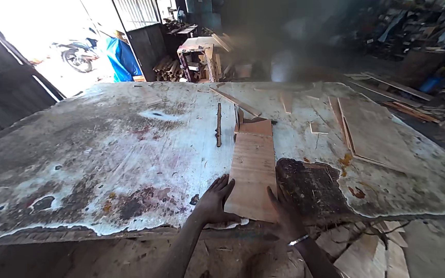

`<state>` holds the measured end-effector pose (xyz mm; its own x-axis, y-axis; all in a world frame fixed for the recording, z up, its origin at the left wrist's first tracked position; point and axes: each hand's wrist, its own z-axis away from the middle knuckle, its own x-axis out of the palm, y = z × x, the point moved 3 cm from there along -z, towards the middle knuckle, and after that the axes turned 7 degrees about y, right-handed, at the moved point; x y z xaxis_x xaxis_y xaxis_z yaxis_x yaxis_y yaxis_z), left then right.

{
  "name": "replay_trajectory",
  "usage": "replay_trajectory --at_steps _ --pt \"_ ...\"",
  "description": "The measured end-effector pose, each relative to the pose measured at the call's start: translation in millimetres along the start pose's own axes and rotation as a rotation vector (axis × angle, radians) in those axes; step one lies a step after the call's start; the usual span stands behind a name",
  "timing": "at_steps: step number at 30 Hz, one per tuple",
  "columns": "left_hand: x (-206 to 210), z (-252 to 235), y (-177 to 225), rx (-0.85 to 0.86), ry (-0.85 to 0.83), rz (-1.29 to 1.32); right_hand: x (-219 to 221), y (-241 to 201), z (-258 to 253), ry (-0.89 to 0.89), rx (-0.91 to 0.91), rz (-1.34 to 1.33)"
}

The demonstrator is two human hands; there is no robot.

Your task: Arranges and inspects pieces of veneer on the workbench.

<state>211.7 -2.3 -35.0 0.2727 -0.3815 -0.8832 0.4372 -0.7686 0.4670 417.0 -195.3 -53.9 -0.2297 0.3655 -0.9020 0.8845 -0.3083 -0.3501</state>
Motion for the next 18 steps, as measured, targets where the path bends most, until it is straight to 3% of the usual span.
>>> replay_trajectory --at_steps 8,18 --pt "3 9 -1 -0.019 0.023 0.0 -3 -6 -7 -0.074 0.042 0.04" --pt "-8 -26 -20 -0.034 0.004 0.011 -2 -6 -45 -0.113 0.074 0.049"
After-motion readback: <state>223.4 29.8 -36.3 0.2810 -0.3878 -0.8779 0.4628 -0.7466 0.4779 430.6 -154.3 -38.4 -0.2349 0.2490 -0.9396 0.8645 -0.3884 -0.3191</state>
